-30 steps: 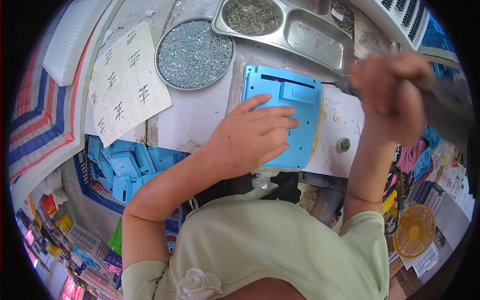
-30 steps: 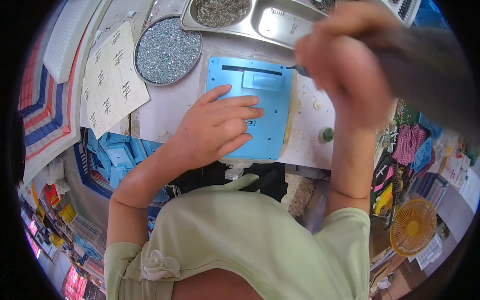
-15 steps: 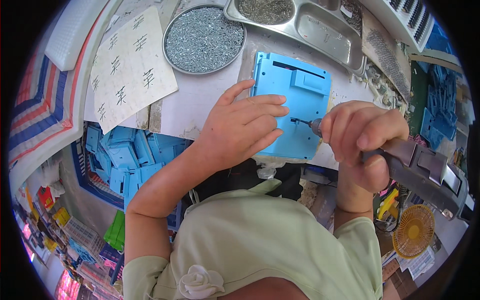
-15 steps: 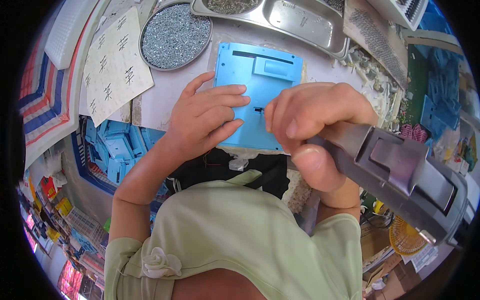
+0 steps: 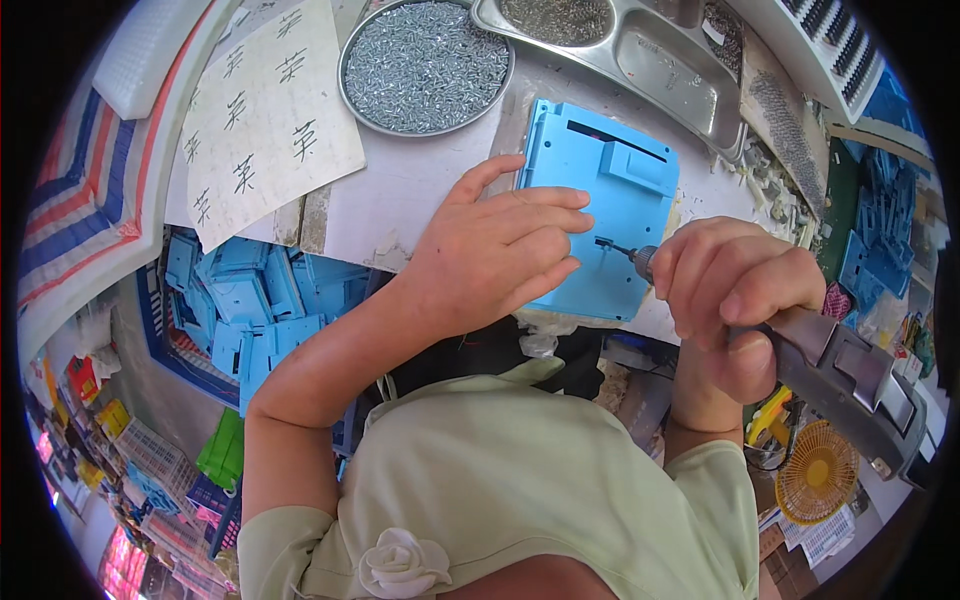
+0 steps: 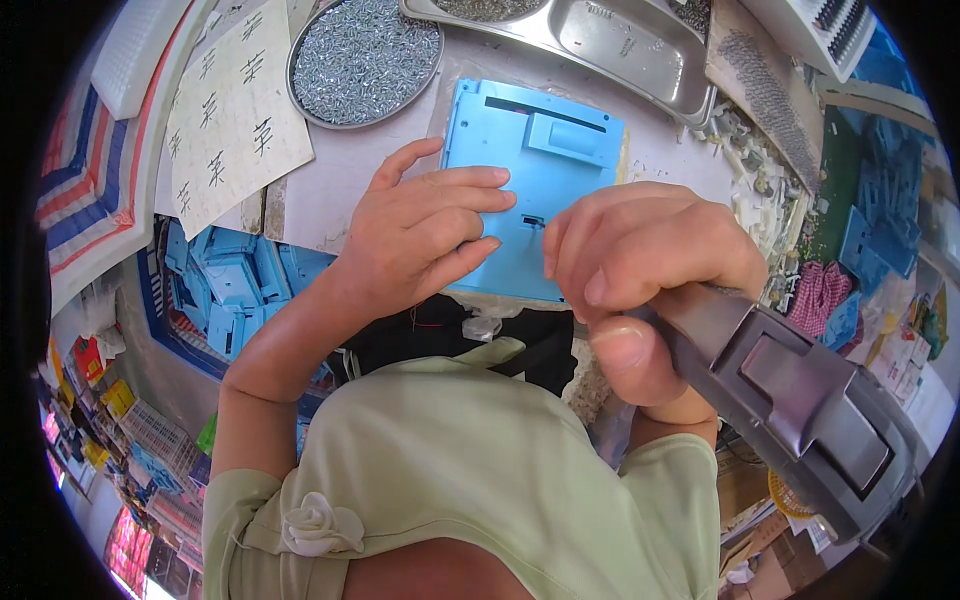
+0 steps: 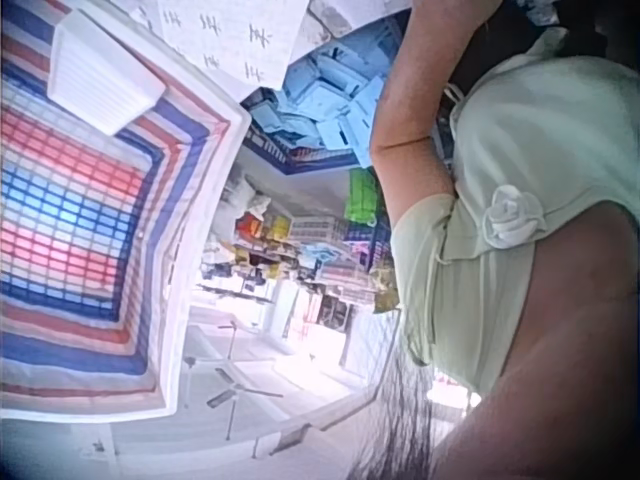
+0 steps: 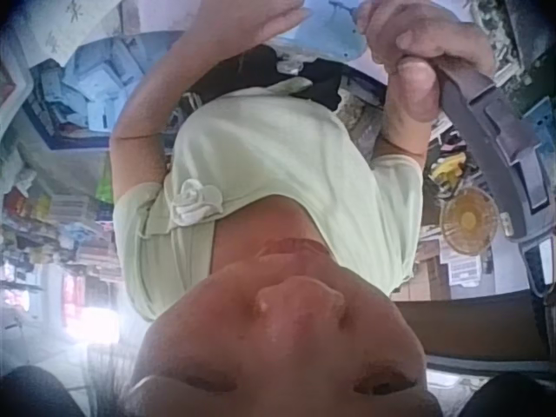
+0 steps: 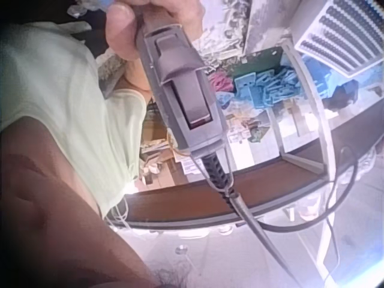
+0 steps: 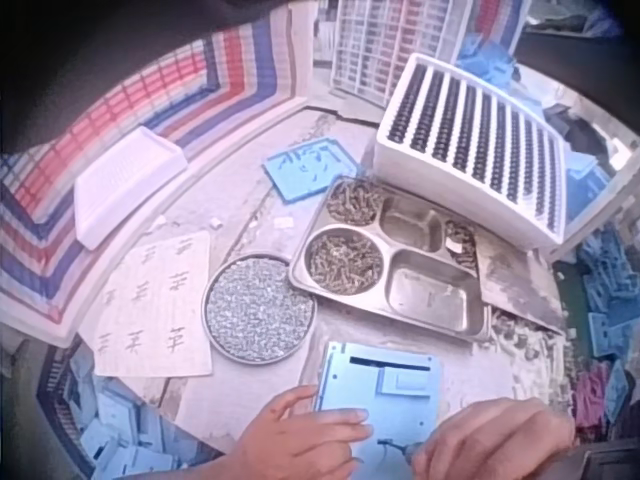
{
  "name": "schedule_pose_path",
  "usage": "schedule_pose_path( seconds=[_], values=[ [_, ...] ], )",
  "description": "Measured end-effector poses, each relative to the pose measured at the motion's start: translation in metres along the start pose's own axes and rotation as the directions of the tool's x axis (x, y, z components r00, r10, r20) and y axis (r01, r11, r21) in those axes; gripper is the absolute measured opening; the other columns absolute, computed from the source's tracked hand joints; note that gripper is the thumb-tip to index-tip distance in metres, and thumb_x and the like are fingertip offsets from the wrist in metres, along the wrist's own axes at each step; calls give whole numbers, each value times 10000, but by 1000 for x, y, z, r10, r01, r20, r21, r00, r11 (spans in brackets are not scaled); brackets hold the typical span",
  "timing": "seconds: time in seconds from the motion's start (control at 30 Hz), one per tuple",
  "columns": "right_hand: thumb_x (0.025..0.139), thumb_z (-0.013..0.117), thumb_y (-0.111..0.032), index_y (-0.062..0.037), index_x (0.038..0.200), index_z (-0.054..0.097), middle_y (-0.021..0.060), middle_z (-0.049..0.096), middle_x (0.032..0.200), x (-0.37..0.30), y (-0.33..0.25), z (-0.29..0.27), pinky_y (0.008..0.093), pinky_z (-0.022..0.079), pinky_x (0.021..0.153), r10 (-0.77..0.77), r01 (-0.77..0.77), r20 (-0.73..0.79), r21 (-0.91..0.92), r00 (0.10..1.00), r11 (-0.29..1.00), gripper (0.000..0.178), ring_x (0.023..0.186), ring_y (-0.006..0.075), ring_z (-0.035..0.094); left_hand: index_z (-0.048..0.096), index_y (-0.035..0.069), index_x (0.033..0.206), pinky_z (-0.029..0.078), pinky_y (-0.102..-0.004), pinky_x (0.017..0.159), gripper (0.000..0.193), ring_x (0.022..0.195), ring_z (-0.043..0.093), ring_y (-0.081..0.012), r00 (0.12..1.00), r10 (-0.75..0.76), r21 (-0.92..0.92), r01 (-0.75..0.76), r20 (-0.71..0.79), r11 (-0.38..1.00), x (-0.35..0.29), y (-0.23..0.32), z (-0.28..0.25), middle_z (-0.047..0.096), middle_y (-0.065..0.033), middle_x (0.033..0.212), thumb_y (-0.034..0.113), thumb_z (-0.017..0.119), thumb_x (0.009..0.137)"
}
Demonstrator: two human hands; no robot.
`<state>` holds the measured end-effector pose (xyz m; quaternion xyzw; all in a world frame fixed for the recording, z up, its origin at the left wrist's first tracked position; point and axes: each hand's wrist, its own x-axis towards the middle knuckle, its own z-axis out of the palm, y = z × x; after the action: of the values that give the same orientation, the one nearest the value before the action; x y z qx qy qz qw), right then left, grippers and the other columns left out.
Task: Assemble a light blue electronic device by installing a circuit board and various internal components before securing the casing.
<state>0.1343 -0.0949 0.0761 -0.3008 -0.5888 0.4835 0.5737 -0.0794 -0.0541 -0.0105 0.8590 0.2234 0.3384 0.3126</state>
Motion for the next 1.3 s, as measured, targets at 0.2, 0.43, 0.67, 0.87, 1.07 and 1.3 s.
schedule_pose_path(
  seconds=[0.2, 0.43, 0.67, 0.87, 1.07, 1.3],
  values=[
    [931, 755, -300, -60, 965, 535, 17, 536, 614, -7, 4, 4, 346, 466, 522, 9, -8, -69, 6, 998, 1000, 328, 514, 167, 517, 618, 112, 894, 361, -521, 1111, 192, 1174, 679, -192, 1000, 8, -15, -8, -4, 1000, -2, -2, 0, 743, -11, 1115, 128, 797, 829],
    [948, 720, -391, -163, 1037, 556, -77, 601, 651, 11, -18, 0, 241, 513, 559, -110, 104, 53, 107, 993, 989, 294, 508, 57, 545, 687, 112, 948, 275, -559, 1188, 137, 1076, 720, -197, 997, -50, -80, 45, -64, 996, 8, 12, -4, 762, -28, 1028, 110, 781, 848],
    [948, 713, -389, -165, 1055, 551, -80, 620, 671, 20, -12, 11, 223, 532, 587, -156, 148, 48, 138, 987, 979, 296, 527, 42, 568, 704, 104, 939, 229, -574, 1215, 125, 1013, 736, -196, 990, -120, -102, 113, -70, 988, 7, 19, -14, 766, -36, 971, 103, 782, 841],
    [963, 666, -358, -161, 1058, 552, -71, 601, 664, 35, -8, 15, 252, 500, 583, -75, 66, 59, 145, 995, 987, 246, 524, 69, 544, 699, 105, 945, 276, -579, 1180, 223, 943, 726, -209, 997, -75, 69, 74, 4, 995, 13, 10, -31, 745, -17, 950, 160, 827, 771],
    [1018, 460, -270, -115, 1132, 574, -38, 482, 645, 76, 16, -3, 343, 434, 701, -100, 92, 71, 114, 992, 989, 224, 594, 115, 469, 749, 138, 899, 344, -572, 1086, 145, 1011, 608, -201, 957, -202, 486, 280, -207, 828, 30, -69, -73, 655, -3, 919, 225, 789, 790],
    [1017, 450, -224, -62, 1133, 563, -10, 441, 643, 93, 54, -3, 375, 439, 707, -119, 110, 70, 117, 990, 987, 228, 593, 135, 455, 741, 143, 833, 355, -521, 1012, 64, 1014, 577, -211, 955, -201, 524, 288, -218, 801, 31, -84, -74, 643, 2, 908, 206, 743, 841]
  ],
)
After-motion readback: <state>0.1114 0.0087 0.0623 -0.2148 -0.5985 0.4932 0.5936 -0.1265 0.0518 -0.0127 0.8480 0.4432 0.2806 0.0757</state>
